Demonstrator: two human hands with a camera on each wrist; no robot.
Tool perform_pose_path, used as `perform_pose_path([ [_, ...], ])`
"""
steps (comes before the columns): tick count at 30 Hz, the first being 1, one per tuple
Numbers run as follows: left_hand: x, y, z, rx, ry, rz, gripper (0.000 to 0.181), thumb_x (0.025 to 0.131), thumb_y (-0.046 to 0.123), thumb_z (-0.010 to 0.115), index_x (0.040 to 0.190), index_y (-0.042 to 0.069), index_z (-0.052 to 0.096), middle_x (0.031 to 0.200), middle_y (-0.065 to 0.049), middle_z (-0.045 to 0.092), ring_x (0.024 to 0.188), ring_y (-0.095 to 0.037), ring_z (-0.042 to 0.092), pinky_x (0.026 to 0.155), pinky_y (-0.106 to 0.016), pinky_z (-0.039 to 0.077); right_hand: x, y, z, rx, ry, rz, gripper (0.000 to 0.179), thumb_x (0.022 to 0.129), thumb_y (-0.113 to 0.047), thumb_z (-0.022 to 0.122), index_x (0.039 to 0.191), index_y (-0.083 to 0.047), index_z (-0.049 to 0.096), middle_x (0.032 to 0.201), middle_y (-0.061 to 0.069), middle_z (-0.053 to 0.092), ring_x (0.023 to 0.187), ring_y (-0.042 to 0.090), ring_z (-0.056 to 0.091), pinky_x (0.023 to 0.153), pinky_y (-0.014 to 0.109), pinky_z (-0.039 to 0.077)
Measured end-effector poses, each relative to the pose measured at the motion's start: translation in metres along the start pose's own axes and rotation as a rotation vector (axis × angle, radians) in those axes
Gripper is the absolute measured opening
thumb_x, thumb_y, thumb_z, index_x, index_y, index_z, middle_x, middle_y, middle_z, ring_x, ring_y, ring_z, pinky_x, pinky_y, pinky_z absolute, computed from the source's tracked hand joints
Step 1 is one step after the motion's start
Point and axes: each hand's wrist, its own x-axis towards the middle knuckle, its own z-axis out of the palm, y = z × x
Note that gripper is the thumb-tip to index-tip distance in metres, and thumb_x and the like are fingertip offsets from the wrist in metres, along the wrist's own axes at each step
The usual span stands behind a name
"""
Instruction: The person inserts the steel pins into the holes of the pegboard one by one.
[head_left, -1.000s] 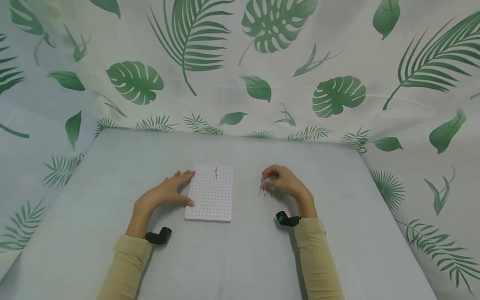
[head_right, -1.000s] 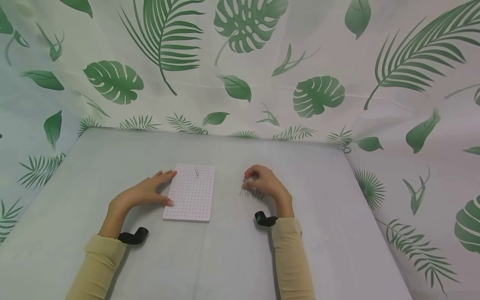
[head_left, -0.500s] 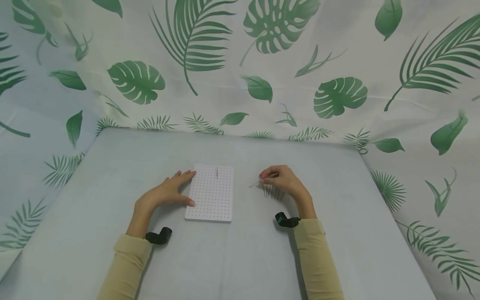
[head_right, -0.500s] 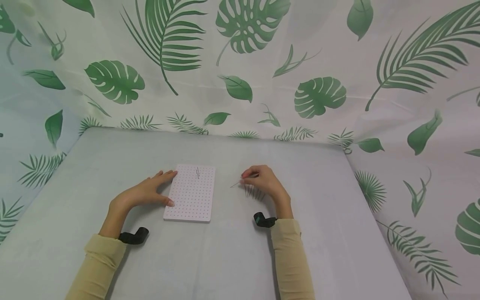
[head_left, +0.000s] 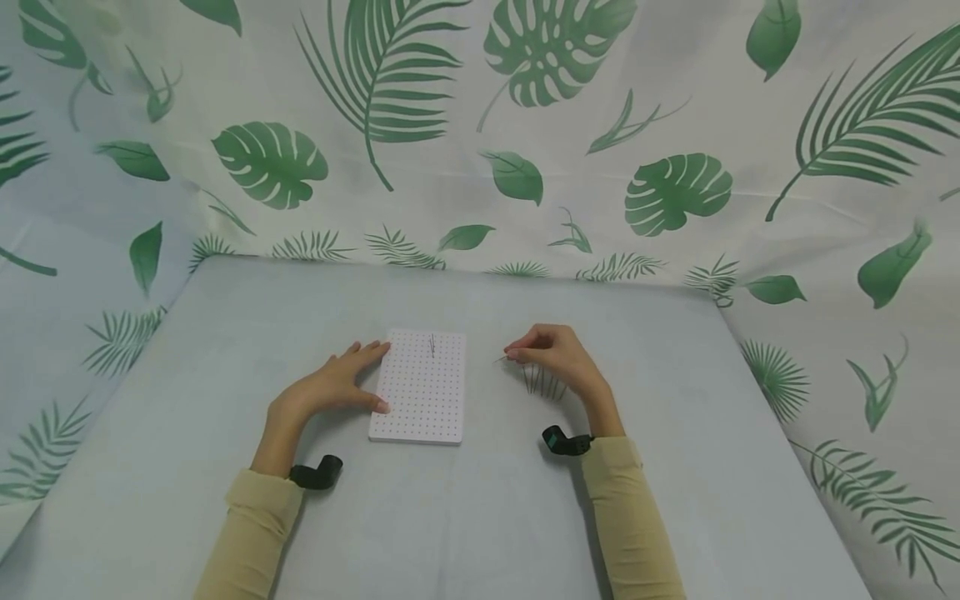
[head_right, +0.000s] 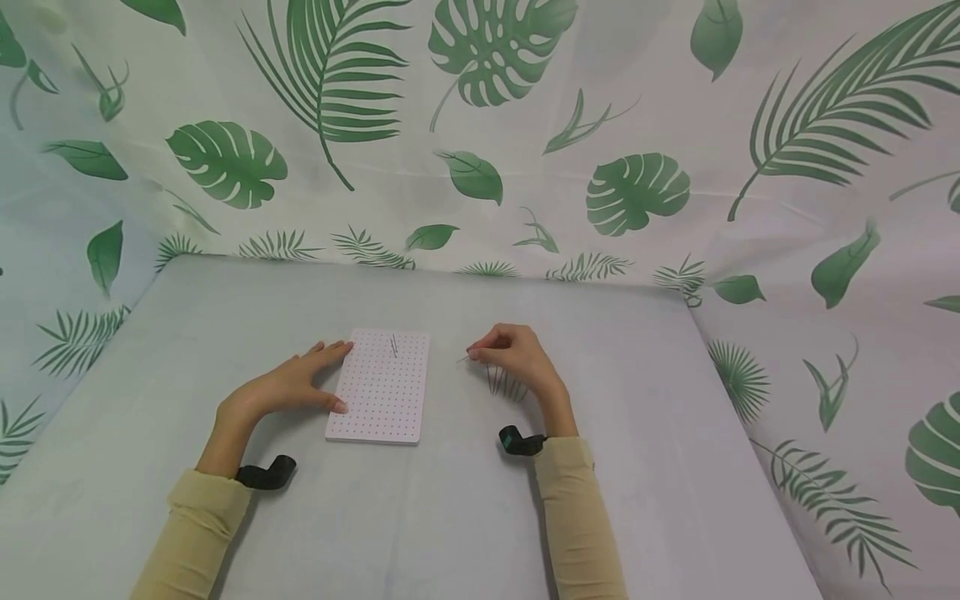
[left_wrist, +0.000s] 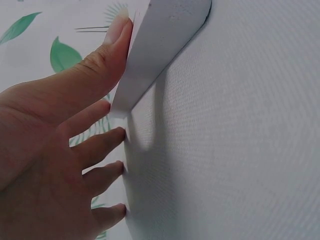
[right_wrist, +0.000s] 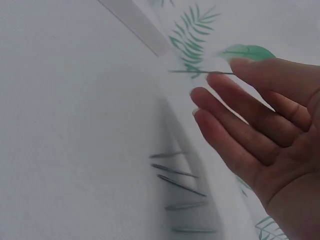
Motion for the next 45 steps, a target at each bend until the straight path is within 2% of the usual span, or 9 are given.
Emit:
perform_pose_path([
  [5,-0.001,0.001,0.0,0.002,-0.002,-0.007,0.101,0.082,0.035,0.085,0.162,0.006,0.029,0.169,-0.022,0.022,0.157,-0.049,0.007,0.124,-0.071,0.003,0.001,-0.003,0.008,0.121,0.016,0.004,0.02,0.093,-0.014,0.077,0.099,0.004,0.069,0.102,0.018,0.079,0.094,0.029,0.078,0.084,0.037,0.064],
  [10,-0.001,0.002,-0.001,-0.001,-0.003,-0.006,0.101,0.082,0.034,0.085,0.162,0.007,0.029,0.169,-0.022,0.022,0.157,-0.049,0.007,0.124,-0.071,0.004,0.003,-0.004,0.013,0.18,0.057,0.009,0.024,0.091,-0.015,0.079,0.103,0.004,0.072,0.099,0.02,0.078,0.09,0.031,0.078,0.082,0.038,0.065],
  [20,-0.001,0.001,0.001,0.011,0.001,-0.001,0.101,0.083,0.034,0.084,0.162,0.006,0.028,0.169,-0.022,0.022,0.157,-0.049,0.008,0.124,-0.07,0.004,0.006,-0.007,0.022,0.144,0.109,-0.021,0.026,0.091,-0.02,0.08,0.104,0.002,0.076,0.098,0.019,0.078,0.086,0.027,0.078,0.079,0.035,0.065],
  [25,-0.001,0.001,0.001,0.003,-0.001,0.002,0.1,0.084,0.034,0.084,0.162,0.007,0.028,0.169,-0.022,0.022,0.157,-0.049,0.007,0.124,-0.07,0.004,0.007,-0.008,0.029,0.169,0.12,-0.014,0.024,0.089,-0.02,0.082,0.102,-0.001,0.079,0.096,0.015,0.079,0.084,0.024,0.078,0.079,0.034,0.065],
  [33,-0.002,-0.003,0.0,0.004,-0.001,-0.002,0.101,0.083,0.033,0.084,0.162,0.005,0.028,0.169,-0.023,0.021,0.157,-0.05,0.007,0.123,-0.071,0.003,0.012,-0.012,0.046,0.206,0.094,-0.033,0.019,0.09,-0.015,0.08,0.101,0.001,0.079,0.096,0.015,0.079,0.083,0.024,0.078,0.079,0.036,0.065],
  [37,-0.001,-0.003,-0.001,-0.013,0.002,0.015,0.1,0.083,0.034,0.084,0.162,0.007,0.029,0.169,-0.023,0.022,0.157,-0.05,0.007,0.123,-0.072,0.003,0.014,-0.015,0.05,0.205,0.118,-0.032,0.015,0.091,-0.012,0.078,0.099,0.0,0.079,0.093,0.015,0.079,0.081,0.025,0.078,0.078,0.037,0.065],
  [45,-0.002,-0.002,-0.002,-0.019,0.008,0.0,0.1,0.082,0.034,0.085,0.162,0.008,0.03,0.169,-0.021,0.022,0.157,-0.048,0.008,0.124,-0.07,0.004,0.021,-0.024,0.057,0.192,0.109,-0.032,0.015,0.091,-0.012,0.078,0.1,0.001,0.079,0.094,0.015,0.079,0.08,0.024,0.079,0.081,0.04,0.065],
])
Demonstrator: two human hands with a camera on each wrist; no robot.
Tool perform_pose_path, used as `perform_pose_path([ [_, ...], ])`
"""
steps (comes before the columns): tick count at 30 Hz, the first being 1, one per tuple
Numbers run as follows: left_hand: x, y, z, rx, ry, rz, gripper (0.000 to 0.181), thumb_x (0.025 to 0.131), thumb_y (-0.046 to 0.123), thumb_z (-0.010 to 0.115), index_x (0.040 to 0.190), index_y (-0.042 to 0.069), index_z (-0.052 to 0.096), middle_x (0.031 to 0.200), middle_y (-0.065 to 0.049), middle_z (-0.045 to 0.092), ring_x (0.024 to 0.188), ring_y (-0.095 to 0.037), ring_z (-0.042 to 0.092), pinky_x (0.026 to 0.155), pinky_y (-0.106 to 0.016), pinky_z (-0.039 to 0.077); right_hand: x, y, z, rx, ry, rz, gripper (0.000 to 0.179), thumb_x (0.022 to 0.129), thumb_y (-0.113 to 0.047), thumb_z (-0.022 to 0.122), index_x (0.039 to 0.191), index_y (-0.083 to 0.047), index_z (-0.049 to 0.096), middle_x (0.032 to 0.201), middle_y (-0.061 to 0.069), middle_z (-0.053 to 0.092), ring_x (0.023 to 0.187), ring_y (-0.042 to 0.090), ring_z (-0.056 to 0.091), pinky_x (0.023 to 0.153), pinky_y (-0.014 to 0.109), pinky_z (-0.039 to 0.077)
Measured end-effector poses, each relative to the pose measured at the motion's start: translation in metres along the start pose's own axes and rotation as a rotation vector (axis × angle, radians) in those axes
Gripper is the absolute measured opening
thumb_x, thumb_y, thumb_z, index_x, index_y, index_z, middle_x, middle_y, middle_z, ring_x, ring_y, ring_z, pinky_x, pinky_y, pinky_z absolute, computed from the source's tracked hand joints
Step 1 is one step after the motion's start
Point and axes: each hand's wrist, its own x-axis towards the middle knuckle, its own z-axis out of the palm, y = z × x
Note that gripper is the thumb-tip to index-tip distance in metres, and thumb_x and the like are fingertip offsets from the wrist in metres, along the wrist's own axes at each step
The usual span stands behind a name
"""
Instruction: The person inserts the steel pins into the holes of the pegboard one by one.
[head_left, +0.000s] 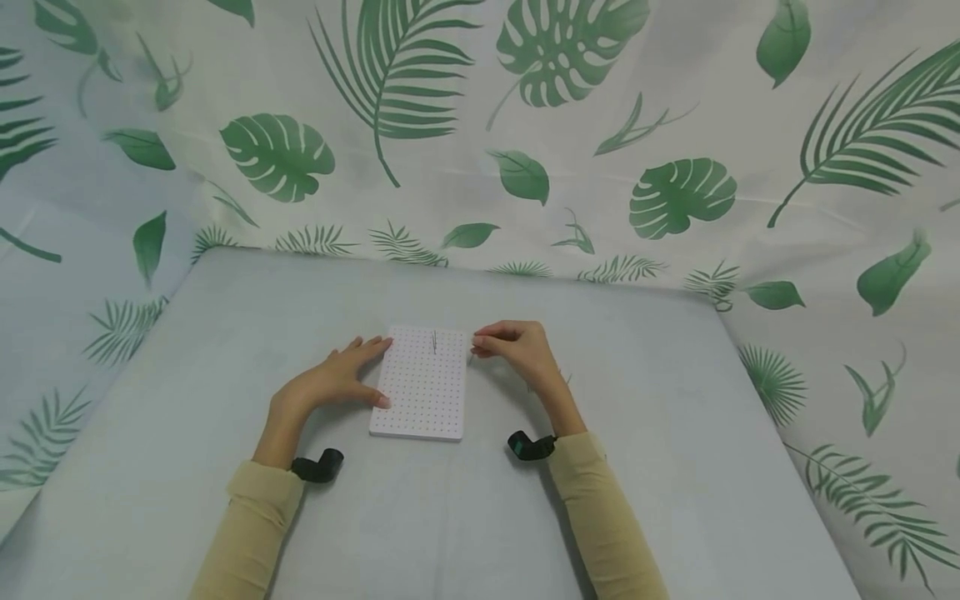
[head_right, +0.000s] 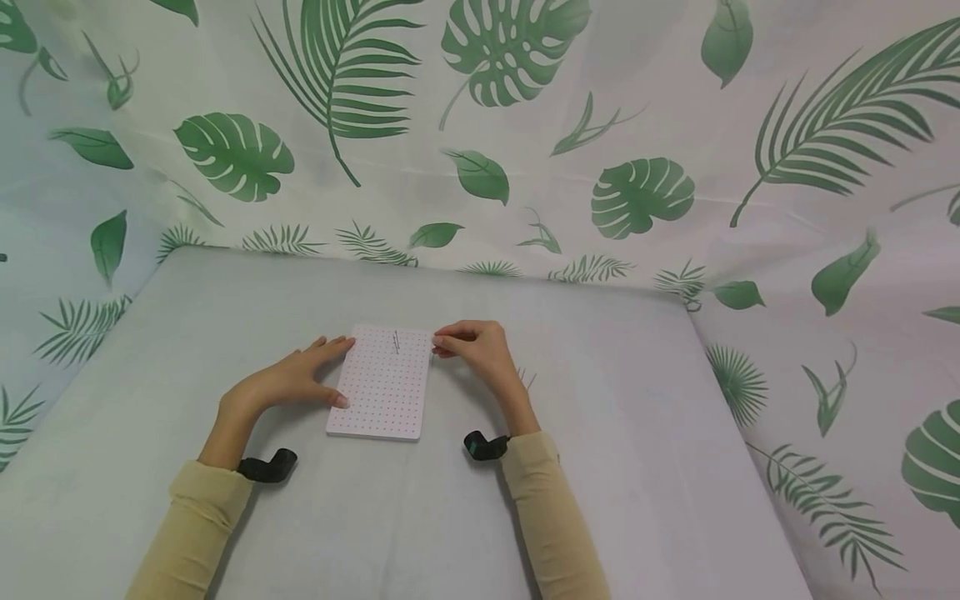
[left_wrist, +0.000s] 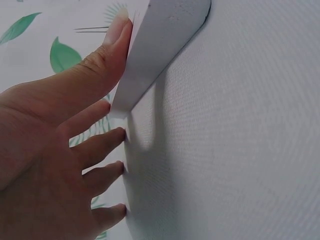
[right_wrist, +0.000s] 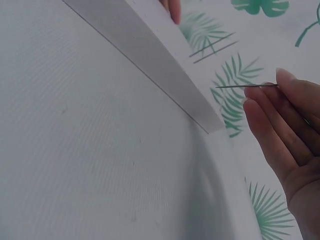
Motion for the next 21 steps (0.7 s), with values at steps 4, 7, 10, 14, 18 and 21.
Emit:
perform_pose_path([
  [4,-0.001,0.002,-0.001,-0.007,0.001,-0.003,0.1,0.082,0.034,0.085,0.162,0.008,0.03,0.169,-0.021,0.022,0.157,-0.048,0.007,0.124,-0.07,0.003,0.005,-0.001,0.006,-0.005,-0.01,-0.003,0.016,0.091,-0.013,0.079,0.1,0.0,0.079,0.094,0.014,0.079,0.081,0.023,0.078,0.081,0.038,0.065],
  [7,-0.001,0.003,-0.001,-0.004,-0.001,-0.007,0.1,0.082,0.033,0.085,0.162,0.007,0.03,0.169,-0.022,0.022,0.157,-0.048,0.007,0.125,-0.069,0.003,0.008,0.0,0.011,0.0,-0.022,-0.017,0.015,0.091,-0.012,0.078,0.099,0.0,0.079,0.095,0.015,0.079,0.082,0.024,0.078,0.081,0.037,0.065],
  [10,-0.001,0.002,0.0,0.001,-0.003,-0.015,0.1,0.082,0.032,0.085,0.162,0.007,0.03,0.169,-0.022,0.022,0.157,-0.048,0.007,0.125,-0.068,0.003,0.011,0.0,0.015,-0.003,-0.03,-0.028,0.014,0.091,-0.013,0.078,0.099,-0.001,0.079,0.095,0.014,0.079,0.083,0.024,0.078,0.082,0.037,0.065],
  [14,0.0,0.002,0.0,0.002,-0.006,-0.019,0.1,0.083,0.032,0.085,0.162,0.007,0.029,0.169,-0.022,0.021,0.158,-0.047,0.007,0.125,-0.068,0.002,0.013,-0.002,0.02,-0.007,-0.034,-0.036,0.015,0.09,-0.014,0.08,0.098,-0.002,0.079,0.095,0.013,0.079,0.084,0.024,0.078,0.082,0.036,0.065],
  [18,0.0,0.002,0.0,0.003,-0.01,-0.014,0.099,0.083,0.031,0.084,0.162,0.007,0.029,0.169,-0.022,0.021,0.157,-0.048,0.006,0.125,-0.067,0.001,0.015,-0.003,0.026,-0.01,-0.034,-0.043,0.016,0.09,-0.015,0.08,0.1,-0.001,0.079,0.096,0.013,0.079,0.083,0.022,0.078,0.081,0.034,0.064],
  [21,0.001,0.001,0.0,0.008,-0.012,-0.019,0.1,0.084,0.032,0.084,0.162,0.008,0.029,0.17,-0.021,0.021,0.158,-0.048,0.006,0.125,-0.067,0.001,0.017,-0.002,0.03,-0.013,-0.028,-0.049,0.014,0.09,-0.013,0.08,0.098,-0.002,0.079,0.095,0.013,0.079,0.082,0.021,0.078,0.08,0.033,0.064],
])
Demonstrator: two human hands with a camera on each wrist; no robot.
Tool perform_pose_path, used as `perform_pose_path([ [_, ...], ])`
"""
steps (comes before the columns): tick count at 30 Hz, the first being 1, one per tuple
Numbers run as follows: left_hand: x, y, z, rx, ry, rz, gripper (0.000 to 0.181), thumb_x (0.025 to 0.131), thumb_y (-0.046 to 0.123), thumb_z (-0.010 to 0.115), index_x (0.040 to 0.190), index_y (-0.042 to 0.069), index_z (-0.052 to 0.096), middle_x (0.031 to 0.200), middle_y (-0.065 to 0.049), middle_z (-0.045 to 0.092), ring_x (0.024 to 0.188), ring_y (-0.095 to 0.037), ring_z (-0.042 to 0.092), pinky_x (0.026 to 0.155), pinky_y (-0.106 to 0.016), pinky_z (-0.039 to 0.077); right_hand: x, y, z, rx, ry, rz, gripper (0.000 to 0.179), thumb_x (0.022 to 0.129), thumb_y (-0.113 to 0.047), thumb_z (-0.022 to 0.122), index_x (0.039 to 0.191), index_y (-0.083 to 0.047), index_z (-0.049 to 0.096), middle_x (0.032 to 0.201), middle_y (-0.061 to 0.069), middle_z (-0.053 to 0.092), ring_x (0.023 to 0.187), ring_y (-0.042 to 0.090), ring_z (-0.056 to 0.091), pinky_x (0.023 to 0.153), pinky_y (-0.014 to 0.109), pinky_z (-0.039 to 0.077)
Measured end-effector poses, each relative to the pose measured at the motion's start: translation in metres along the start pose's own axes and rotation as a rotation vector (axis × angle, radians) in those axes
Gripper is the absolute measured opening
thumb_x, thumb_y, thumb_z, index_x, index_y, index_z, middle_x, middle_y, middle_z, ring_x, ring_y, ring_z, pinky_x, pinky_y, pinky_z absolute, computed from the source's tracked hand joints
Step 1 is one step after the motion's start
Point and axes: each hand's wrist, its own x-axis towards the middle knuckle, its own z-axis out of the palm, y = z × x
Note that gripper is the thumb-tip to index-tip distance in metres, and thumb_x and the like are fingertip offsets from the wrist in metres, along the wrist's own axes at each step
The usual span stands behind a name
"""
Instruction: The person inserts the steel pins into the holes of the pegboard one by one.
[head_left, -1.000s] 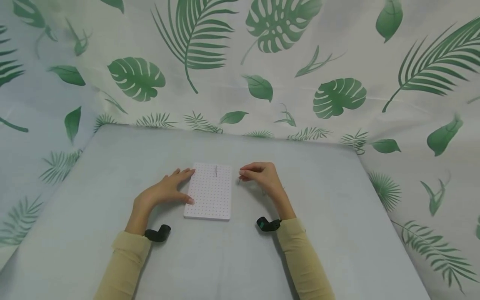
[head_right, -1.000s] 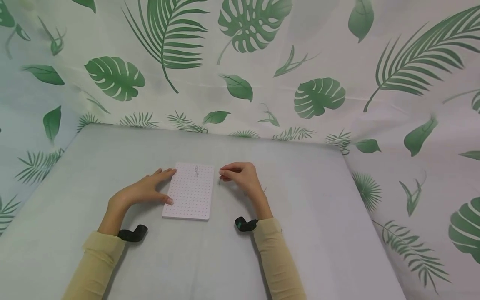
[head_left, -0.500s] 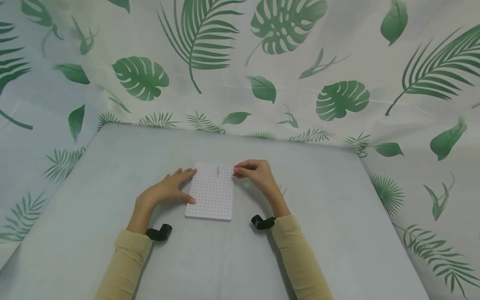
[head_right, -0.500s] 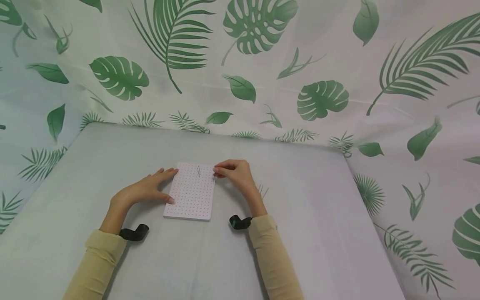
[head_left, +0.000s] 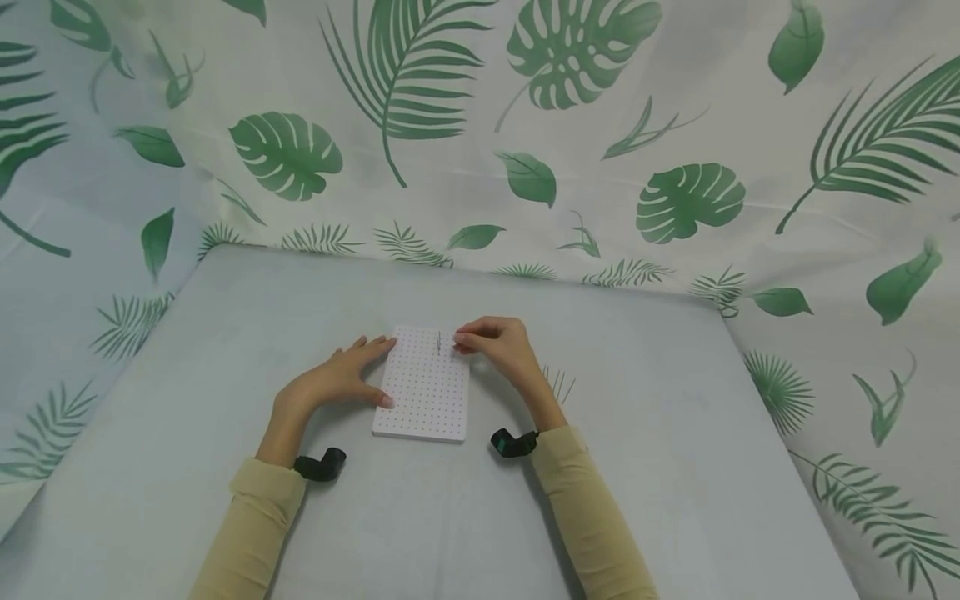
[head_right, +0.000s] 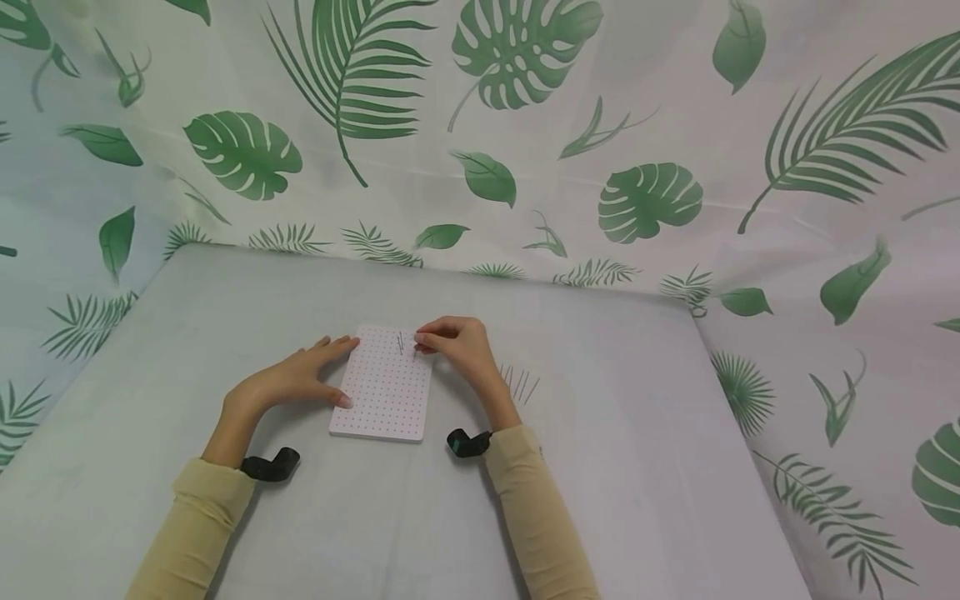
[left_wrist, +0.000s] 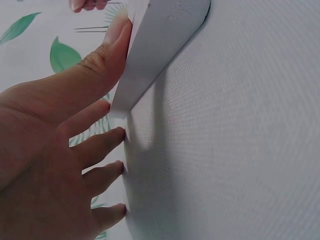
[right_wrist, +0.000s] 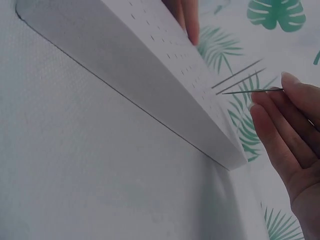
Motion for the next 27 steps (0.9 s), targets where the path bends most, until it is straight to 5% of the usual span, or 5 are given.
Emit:
perform_pose_path([
  [27,0.001,-0.002,0.0,0.012,-0.006,0.004,0.101,0.084,0.036,0.084,0.163,0.008,0.027,0.17,-0.02,0.02,0.158,-0.047,0.005,0.125,-0.067,0.001,0.003,-0.005,0.022,-0.112,-0.011,-0.037,0.013,0.087,-0.017,0.083,0.094,-0.006,0.081,0.093,0.008,0.079,0.081,0.015,0.076,0.078,0.028,0.063],
])
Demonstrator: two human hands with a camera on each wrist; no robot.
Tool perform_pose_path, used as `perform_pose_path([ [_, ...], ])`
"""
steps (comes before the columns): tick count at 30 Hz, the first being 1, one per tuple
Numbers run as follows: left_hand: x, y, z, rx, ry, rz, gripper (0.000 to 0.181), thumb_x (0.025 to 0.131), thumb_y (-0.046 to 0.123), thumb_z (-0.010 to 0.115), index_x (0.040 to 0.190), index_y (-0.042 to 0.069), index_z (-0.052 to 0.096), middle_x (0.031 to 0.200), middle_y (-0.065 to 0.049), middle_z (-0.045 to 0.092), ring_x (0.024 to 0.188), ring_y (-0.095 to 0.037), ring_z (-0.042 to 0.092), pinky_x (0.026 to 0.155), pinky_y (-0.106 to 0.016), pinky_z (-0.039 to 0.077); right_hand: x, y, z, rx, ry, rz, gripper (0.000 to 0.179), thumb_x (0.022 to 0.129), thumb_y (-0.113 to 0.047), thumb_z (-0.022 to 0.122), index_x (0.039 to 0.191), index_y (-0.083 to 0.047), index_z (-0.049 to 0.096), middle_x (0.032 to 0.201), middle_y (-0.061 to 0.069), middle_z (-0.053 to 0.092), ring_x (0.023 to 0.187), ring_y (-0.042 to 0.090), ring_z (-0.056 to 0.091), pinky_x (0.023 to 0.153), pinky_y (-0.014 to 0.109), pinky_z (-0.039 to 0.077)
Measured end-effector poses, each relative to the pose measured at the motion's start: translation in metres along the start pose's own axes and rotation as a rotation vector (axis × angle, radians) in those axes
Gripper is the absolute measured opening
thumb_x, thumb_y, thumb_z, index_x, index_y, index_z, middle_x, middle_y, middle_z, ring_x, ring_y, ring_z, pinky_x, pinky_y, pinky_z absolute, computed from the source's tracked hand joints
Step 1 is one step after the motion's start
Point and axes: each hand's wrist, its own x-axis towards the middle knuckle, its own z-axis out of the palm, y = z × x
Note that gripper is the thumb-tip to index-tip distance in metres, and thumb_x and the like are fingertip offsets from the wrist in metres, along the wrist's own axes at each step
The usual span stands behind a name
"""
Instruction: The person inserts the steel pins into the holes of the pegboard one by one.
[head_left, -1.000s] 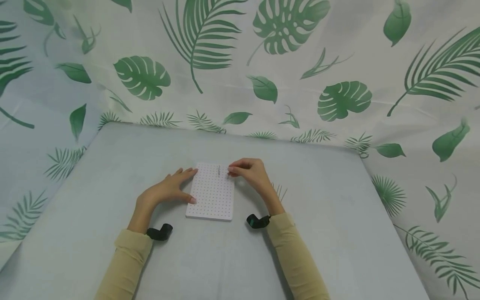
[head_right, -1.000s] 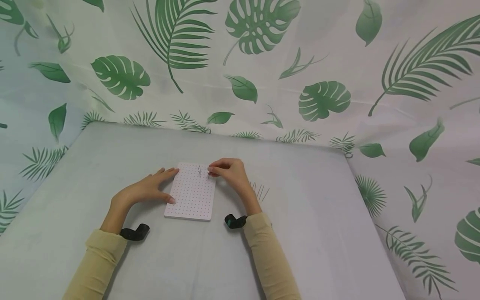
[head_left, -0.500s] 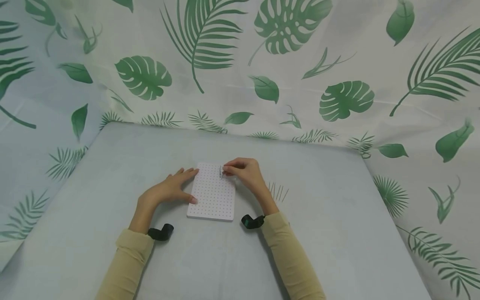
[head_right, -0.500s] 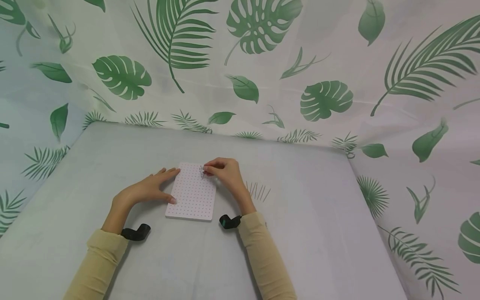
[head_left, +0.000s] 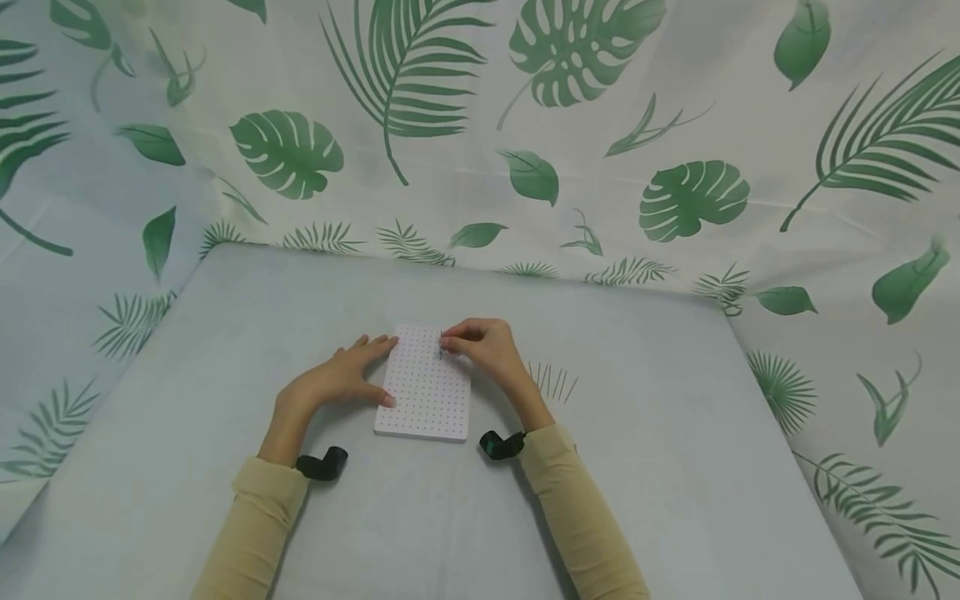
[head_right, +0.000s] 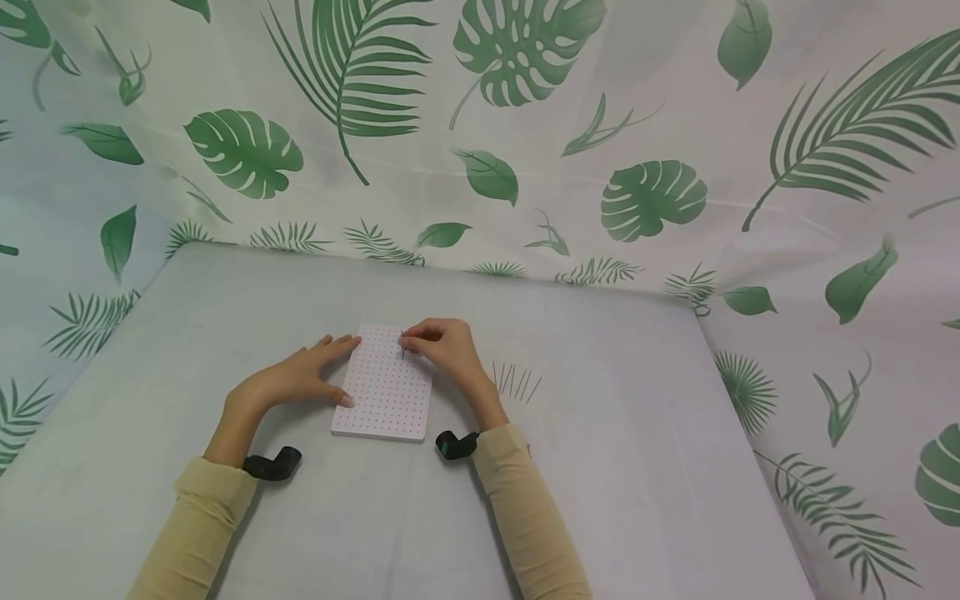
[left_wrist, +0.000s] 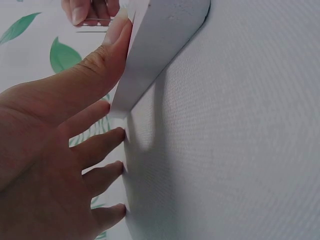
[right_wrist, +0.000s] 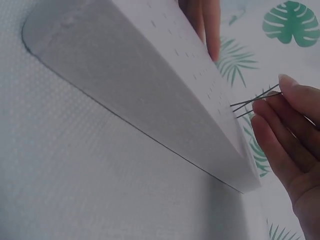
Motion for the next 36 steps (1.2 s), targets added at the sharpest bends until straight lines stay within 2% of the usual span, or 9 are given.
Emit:
perform_pose_path([
  [6,-0.0004,0.0008,-0.0003,-0.006,-0.002,-0.004,0.101,0.084,0.036,0.084,0.163,0.01,0.027,0.17,-0.019,0.019,0.158,-0.047,0.004,0.125,-0.068,0.001,-0.0005,0.0007,0.0021,-0.087,0.0,-0.026,0.012,0.087,-0.018,0.083,0.092,-0.008,0.081,0.091,0.005,0.08,0.082,0.013,0.075,0.078,0.026,0.061],
  [14,-0.0011,0.0015,-0.0006,0.0,-0.005,-0.004,0.1,0.085,0.036,0.083,0.163,0.009,0.027,0.17,-0.02,0.019,0.158,-0.047,0.005,0.125,-0.068,0.002,-0.0028,0.0008,0.005,-0.145,0.006,-0.036,0.009,0.087,-0.018,0.083,0.089,-0.009,0.08,0.088,0.003,0.078,0.081,0.013,0.074,0.077,0.026,0.061],
  [30,0.0001,0.003,-0.0019,-0.006,-0.001,0.001,0.1,0.085,0.035,0.083,0.163,0.009,0.027,0.17,-0.02,0.019,0.158,-0.048,0.005,0.125,-0.068,0.002,-0.0035,-0.0011,0.0056,-0.17,0.01,-0.051,0.012,0.087,-0.018,0.083,0.089,-0.007,0.078,0.086,0.005,0.079,0.075,0.012,0.075,0.07,0.024,0.06],
  [36,0.0012,0.0001,-0.0001,-0.003,-0.005,-0.002,0.101,0.085,0.036,0.083,0.163,0.009,0.027,0.17,-0.021,0.02,0.157,-0.048,0.005,0.125,-0.067,0.002,-0.0056,-0.0019,0.0065,-0.21,-0.025,-0.05,0.009,0.088,-0.018,0.082,0.089,-0.01,0.079,0.089,0.003,0.079,0.079,0.012,0.073,0.065,0.022,0.056],
])
